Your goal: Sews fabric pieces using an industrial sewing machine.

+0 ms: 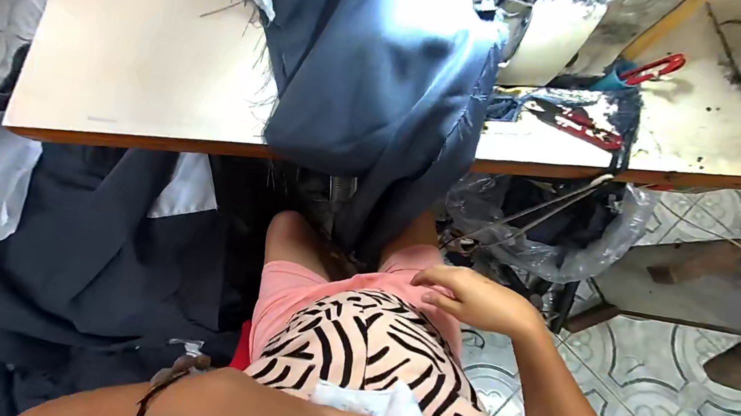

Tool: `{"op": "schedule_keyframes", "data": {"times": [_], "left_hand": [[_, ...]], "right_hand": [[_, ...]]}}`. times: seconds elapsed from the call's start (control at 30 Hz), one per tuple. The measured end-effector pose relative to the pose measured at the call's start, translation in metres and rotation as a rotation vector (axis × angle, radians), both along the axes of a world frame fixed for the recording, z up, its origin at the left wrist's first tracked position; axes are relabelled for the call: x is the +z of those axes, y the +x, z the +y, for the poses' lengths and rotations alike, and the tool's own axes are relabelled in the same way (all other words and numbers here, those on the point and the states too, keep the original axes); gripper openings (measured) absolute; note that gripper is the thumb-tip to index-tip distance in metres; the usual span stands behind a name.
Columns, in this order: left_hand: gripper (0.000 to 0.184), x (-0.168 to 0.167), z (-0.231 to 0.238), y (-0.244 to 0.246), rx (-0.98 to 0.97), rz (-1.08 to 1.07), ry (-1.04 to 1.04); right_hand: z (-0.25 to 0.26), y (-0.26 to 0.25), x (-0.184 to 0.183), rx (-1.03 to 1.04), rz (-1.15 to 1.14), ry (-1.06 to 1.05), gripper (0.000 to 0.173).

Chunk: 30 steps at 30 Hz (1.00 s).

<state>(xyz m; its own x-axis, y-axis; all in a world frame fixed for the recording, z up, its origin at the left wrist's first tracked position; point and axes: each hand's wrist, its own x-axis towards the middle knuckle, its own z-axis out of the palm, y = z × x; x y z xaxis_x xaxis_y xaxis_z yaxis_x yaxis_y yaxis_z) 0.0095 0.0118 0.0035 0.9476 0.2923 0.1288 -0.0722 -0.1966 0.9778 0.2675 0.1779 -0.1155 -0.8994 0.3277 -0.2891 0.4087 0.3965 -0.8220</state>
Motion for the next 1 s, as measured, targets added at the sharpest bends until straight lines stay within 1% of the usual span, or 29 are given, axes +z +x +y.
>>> {"op": "schedule_keyframes", "data": {"times": [0.07, 0.13, 0.2, 0.27, 0.33, 0.37, 0.43, 0.5, 0.57, 0.6, 0.67, 0.73, 0.8, 0.83, 0.87, 0.9, 0.93, 1.0], "left_hand": [[0.08, -0.01, -0.002, -0.014, 0.063, 0.067, 0.02], [0.073, -0.024, -0.008, -0.032, 0.127, 0.123, -0.04], [0.068, -0.036, -0.01, -0.051, 0.17, 0.115, -0.123], [0.078, -0.039, -0.01, -0.068, 0.227, 0.104, -0.196], [0.084, -0.043, -0.007, -0.087, 0.396, 0.139, -0.218], [0.082, -0.046, -0.003, -0.093, 0.528, 0.181, -0.204], [0.07, -0.057, 0.017, -0.093, 0.817, 0.301, -0.08], [0.049, -0.071, 0.051, -0.072, 1.05, 0.354, 0.039], [0.026, -0.087, 0.088, -0.037, 1.245, 0.329, 0.006], [0.018, -0.099, 0.105, -0.02, 1.317, 0.273, -0.022], [0.016, -0.128, 0.137, 0.01, 1.416, 0.161, -0.03], [0.021, -0.157, 0.157, 0.031, 1.524, 0.111, 0.017], [0.021, -0.177, 0.166, 0.043, 1.656, 0.097, 0.1], [0.019, -0.184, 0.171, 0.046, 1.724, 0.069, 0.14], [0.018, -0.19, 0.174, 0.049, 1.786, 0.026, 0.158], [0.019, -0.194, 0.175, 0.05, 1.837, -0.01, 0.158], [0.022, -0.196, 0.175, 0.052, 1.877, -0.028, 0.153], [0.029, -0.197, 0.176, 0.055, 1.953, -0.003, 0.177]], "right_hand": [[0.016, 0.014, 0.016, -0.133, 0.05, 0.141, 0.027], [0.031, 0.025, 0.033, -0.29, 0.164, 0.326, 0.021], [0.046, 0.032, 0.051, -0.482, 0.263, 0.49, 0.02], [0.064, 0.033, 0.069, -0.666, 0.293, 0.645, 0.023], [0.088, 0.031, 0.081, -0.778, 0.286, 0.825, 0.025], [0.102, 0.031, 0.083, -0.801, 0.25, 0.889, 0.025], [0.131, 0.033, 0.079, -0.805, 0.115, 0.945, 0.025], [0.15, 0.031, 0.07, -0.797, -0.044, 0.926, 0.029], [0.16, 0.025, 0.059, -0.805, -0.11, 0.894, 0.028], [0.163, 0.022, 0.055, -0.813, -0.12, 0.879, 0.027], [0.169, 0.021, 0.049, -0.813, -0.118, 0.899, 0.026], [0.17, 0.023, 0.044, -0.816, -0.068, 0.97, 0.027], [0.156, 0.025, 0.048, -0.854, 0.096, 1.001, 0.028], [0.142, 0.025, 0.058, -0.894, 0.207, 0.971, 0.029], [0.127, 0.025, 0.067, -0.945, 0.307, 0.894, 0.031], [0.109, 0.026, 0.071, -0.998, 0.382, 0.776, 0.033], [0.091, 0.026, 0.067, -1.042, 0.449, 0.62, 0.034], [0.063, 0.018, 0.036, -1.096, 0.566, 0.273, 0.034]]}}
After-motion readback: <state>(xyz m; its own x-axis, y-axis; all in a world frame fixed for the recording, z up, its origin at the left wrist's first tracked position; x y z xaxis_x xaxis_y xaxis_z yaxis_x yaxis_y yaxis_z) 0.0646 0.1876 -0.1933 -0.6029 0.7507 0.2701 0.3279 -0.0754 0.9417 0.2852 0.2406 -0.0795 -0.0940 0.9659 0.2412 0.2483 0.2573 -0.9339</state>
